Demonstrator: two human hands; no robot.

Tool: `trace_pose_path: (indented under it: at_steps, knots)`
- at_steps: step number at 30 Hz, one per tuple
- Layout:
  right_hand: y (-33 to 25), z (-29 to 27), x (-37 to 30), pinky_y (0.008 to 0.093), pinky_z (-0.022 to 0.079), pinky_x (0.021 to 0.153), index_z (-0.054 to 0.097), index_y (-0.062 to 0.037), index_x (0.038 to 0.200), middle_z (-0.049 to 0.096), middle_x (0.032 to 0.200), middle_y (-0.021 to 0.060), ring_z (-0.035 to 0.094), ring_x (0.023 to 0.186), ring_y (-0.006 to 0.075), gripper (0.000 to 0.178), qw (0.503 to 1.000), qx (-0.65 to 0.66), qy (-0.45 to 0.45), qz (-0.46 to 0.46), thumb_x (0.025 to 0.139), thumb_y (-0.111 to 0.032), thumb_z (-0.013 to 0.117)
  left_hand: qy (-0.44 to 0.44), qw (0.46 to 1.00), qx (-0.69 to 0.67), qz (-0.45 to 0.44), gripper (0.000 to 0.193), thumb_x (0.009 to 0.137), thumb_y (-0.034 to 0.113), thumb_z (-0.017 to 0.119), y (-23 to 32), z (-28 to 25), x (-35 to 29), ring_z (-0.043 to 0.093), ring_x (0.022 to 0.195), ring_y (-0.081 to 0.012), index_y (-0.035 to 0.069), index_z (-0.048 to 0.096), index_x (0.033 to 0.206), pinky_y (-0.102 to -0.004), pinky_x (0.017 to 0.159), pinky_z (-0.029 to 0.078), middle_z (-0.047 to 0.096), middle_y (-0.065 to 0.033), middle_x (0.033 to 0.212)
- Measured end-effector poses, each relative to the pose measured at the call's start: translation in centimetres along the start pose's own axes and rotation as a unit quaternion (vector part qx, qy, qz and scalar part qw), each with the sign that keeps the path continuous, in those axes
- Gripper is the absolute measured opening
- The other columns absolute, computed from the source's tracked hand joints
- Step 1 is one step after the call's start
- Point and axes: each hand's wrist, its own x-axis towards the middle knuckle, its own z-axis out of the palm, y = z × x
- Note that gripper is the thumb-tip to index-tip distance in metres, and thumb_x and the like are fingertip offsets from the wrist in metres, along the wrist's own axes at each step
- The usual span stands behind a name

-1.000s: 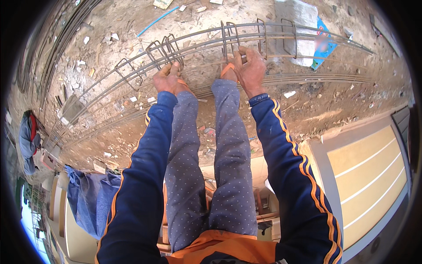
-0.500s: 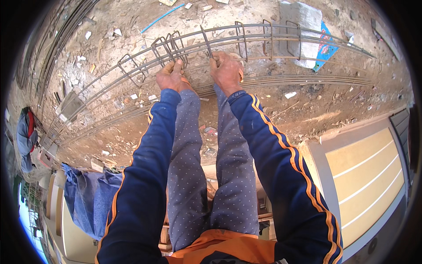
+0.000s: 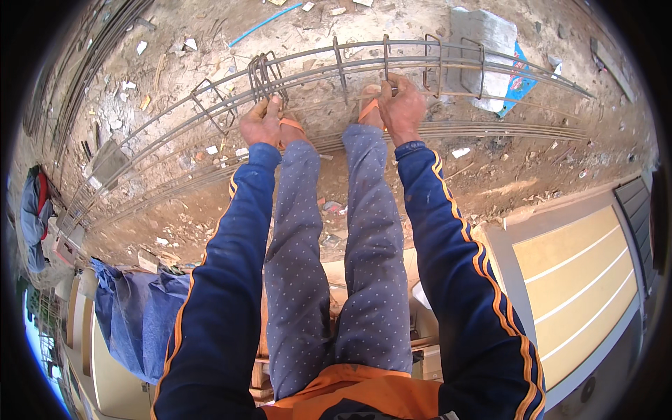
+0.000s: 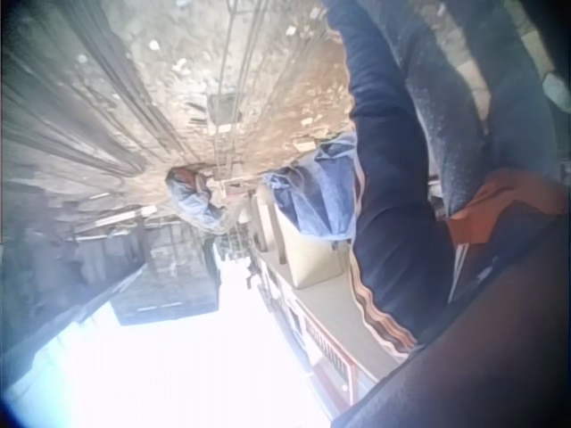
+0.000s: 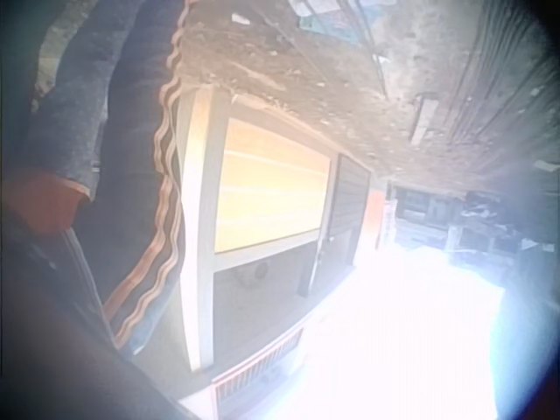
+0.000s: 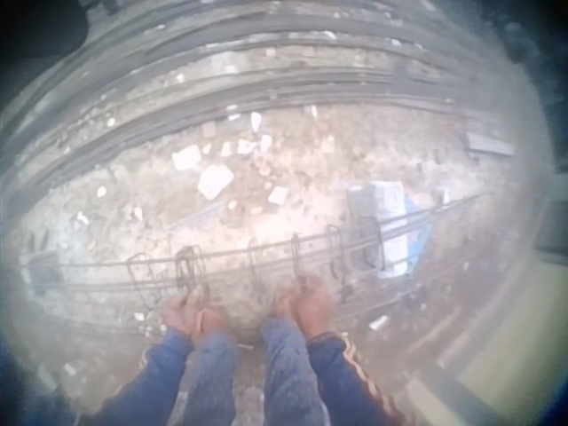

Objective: The person sits on the ground and assembles small rebar cages by placing rectangular rebar stirrups onto parallel rebar rods and securing them with wire ties. The person repeatedly picks up stirrups, positions them along the rods, and twists wire ties to fasten the components together.

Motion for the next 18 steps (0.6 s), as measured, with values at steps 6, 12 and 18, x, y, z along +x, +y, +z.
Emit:
trace_pose_path:
  at_steps: [6, 12, 18]
  knots:
    - [-0.4, 1.5, -0.5, 0.0433, 0.058, 0.074, 0.077, -0.0047, 0.096, 0.075, 0.091, 0.0204, 0.073, 0.082, 0.0388, 0.017, 1.0, 0.004, 0.003, 0.005, 0.083, -0.016, 0.072, 0.008, 0.999, -0.005, 0.038, 0.042, 0.088, 0.017, 0.083, -0.1, 0.1, 0.0, 0.069, 0.069, -0.013, -0.014, 0.071, 0.114, -0.0258, 0.062, 0.055, 0.076, -0.0152, 0.089]
    - [-0.1, 1.6, -0.5, 0.0443, 0.058, 0.077, 0.076, -0.0037, 0.097, 0.075, 0.094, 0.0208, 0.073, 0.086, 0.0389, 0.019, 0.999, 0.02, -0.023, 0.036, 0.084, -0.016, 0.073, 0.001, 1.0, -0.002, 0.001, 0.048, 0.09, 0.018, 0.082, 1.0, 0.0, -0.5, 0.068, 0.071, -0.0138, -0.016, 0.066, 0.12, -0.0271, 0.064, 0.056, 0.076, -0.0149, 0.097]
    - [-2.9, 1.2, -1.6, 0.045, 0.056, 0.084, 0.072, -0.0022, 0.108, 0.073, 0.103, 0.0208, 0.07, 0.096, 0.039, 0.027, 1.0, 0.018, 0.015, 0.002, 0.087, -0.019, 0.073, -0.009, 0.999, 0.039, 0.001, 0.049, 0.091, 0.021, 0.081, 1.4, -0.3, -0.6, 0.068, 0.071, -0.013, -0.017, 0.066, 0.119, -0.026, 0.065, 0.055, 0.076, -0.0144, 0.096]
